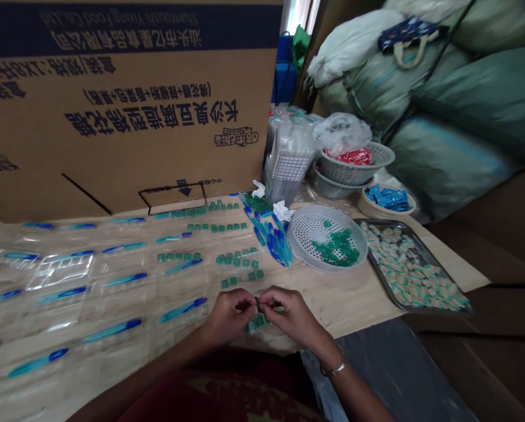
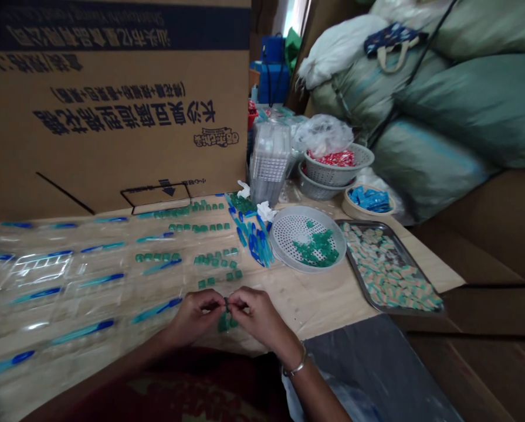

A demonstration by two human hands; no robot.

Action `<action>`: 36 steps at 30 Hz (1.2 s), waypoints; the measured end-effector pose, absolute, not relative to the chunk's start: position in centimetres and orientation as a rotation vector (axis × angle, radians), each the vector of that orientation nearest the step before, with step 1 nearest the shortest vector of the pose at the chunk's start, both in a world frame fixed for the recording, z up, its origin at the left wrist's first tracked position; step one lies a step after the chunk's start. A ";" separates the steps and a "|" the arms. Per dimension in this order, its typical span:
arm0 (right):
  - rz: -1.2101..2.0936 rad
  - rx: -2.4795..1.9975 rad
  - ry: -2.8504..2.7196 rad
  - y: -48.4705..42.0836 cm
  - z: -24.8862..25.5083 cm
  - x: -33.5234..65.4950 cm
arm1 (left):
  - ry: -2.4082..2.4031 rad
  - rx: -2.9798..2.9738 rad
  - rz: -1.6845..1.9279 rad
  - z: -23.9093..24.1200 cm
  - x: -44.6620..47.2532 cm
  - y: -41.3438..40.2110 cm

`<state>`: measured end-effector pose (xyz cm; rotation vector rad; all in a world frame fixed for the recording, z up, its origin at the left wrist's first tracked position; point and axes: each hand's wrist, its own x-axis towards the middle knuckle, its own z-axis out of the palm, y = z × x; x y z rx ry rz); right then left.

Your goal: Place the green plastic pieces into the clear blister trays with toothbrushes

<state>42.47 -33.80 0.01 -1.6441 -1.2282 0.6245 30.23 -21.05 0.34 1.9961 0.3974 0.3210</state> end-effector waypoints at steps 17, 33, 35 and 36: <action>0.532 -1.645 -1.206 -34.0 0.4 43.1 | 0.398 2.061 0.305 0.9 32.2 -21.4; 0.422 -1.654 -1.090 -34.0 1.1 42.9 | 0.401 1.605 0.243 2.8 31.8 -21.3; 0.335 -1.670 -1.213 -34.1 1.7 42.7 | 0.410 1.706 0.250 2.9 32.0 -21.1; 0.301 -1.672 -1.276 -34.1 1.9 42.7 | 0.408 1.741 0.240 2.9 32.1 -21.0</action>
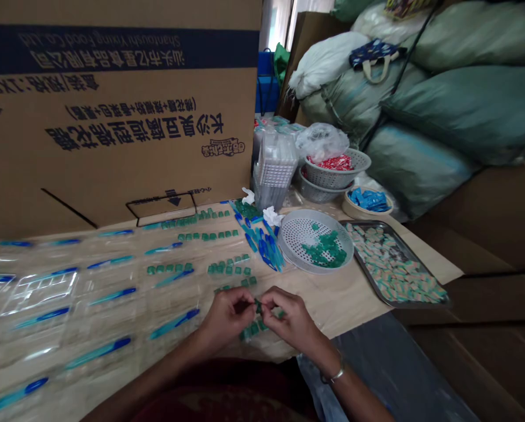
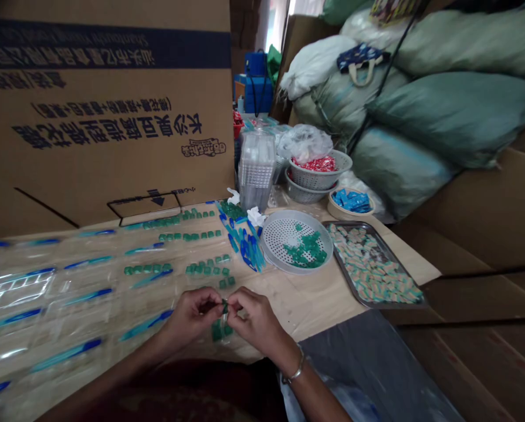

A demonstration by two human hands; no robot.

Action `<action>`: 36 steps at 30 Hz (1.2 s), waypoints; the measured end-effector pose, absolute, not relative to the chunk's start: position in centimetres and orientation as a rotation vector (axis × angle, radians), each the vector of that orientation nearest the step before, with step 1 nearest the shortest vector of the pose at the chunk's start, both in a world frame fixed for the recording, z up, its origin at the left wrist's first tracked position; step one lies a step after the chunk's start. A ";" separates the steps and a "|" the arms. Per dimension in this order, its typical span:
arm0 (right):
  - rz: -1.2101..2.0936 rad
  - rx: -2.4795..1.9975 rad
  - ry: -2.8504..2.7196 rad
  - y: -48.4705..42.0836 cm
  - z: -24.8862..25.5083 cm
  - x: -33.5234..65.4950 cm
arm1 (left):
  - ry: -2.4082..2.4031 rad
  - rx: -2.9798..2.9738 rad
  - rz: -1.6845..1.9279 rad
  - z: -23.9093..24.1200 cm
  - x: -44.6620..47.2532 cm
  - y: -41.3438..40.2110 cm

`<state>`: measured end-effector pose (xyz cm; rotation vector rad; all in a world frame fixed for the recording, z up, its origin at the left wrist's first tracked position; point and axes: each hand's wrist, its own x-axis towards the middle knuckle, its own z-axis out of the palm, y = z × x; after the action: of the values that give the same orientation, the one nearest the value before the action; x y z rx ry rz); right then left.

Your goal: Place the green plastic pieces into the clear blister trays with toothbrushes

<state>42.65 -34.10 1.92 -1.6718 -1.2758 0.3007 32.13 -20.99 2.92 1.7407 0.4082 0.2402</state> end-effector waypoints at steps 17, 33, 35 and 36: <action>0.196 -1.645 -1.451 -33.5 1.8 42.2 | 0.583 1.016 0.058 3.2 32.0 -20.9; 0.765 -1.222 -0.819 -31.7 -0.3 41.5 | 0.552 0.988 0.028 3.6 31.3 -18.9; 0.808 -1.200 -0.832 -31.7 -0.7 41.3 | 0.474 1.124 -0.039 3.5 30.0 -18.1; 0.818 -1.220 -0.858 -31.7 -1.0 41.2 | 0.454 1.247 -0.044 3.4 29.2 -17.6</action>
<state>41.21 -31.73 -0.99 -1.2205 -0.8585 0.8177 29.23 -17.58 3.40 1.2467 0.4541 -0.0437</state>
